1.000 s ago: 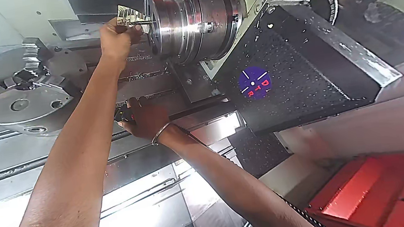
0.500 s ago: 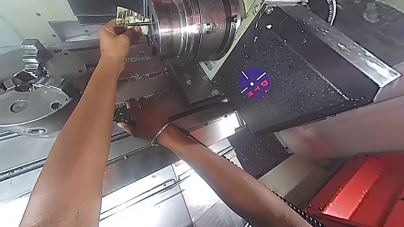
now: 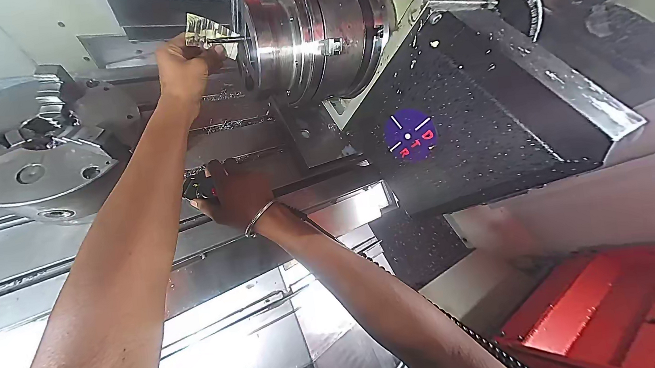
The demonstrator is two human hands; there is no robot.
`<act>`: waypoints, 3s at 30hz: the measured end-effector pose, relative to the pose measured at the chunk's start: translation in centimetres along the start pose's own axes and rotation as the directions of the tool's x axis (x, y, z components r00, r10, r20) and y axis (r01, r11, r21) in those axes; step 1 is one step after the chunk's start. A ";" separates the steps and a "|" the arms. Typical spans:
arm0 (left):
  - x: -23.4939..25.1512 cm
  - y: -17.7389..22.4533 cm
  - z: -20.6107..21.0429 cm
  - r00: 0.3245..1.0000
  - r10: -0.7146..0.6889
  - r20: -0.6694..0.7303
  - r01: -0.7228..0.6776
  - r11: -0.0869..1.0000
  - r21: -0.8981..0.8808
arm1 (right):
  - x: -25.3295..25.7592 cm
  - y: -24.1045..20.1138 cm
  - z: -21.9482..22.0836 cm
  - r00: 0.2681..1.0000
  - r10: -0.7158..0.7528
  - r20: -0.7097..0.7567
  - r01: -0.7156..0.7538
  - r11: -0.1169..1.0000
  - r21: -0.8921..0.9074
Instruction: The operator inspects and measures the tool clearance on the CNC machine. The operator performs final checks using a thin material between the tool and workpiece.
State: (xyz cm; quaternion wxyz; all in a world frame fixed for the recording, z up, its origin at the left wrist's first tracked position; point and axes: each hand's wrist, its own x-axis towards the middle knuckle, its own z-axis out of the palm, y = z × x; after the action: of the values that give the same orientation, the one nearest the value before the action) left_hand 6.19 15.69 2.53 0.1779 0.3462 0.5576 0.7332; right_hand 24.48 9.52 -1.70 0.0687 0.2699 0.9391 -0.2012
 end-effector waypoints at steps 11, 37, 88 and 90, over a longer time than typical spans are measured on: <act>-0.1 -0.2 0.3 0.999 0.032 0.006 -0.032 0.999 -0.007 | -0.1 0.0 0.0 1.000 -0.005 -0.019 0.005 1.000 0.001; 0.0 -0.2 0.5 0.995 0.096 0.008 -0.096 0.993 0.074 | -0.2 0.0 -0.1 0.999 -0.016 -0.031 0.016 1.000 0.003; -3.5 -0.2 -2.7 0.999 0.014 -0.031 -0.013 0.999 0.047 | 0.0 0.3 0.4 0.998 -0.028 -0.058 0.030 0.999 0.029; -5.2 0.6 -3.5 0.998 0.042 -0.042 -0.044 0.998 -0.043 | 0.0 0.4 0.4 0.998 -0.021 -0.062 0.023 0.999 0.039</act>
State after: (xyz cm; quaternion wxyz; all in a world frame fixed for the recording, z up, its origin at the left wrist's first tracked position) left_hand 7.42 9.70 1.03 0.1583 0.3390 0.5372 0.7559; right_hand 24.71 9.70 -2.17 0.0320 0.2670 0.9395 -0.2122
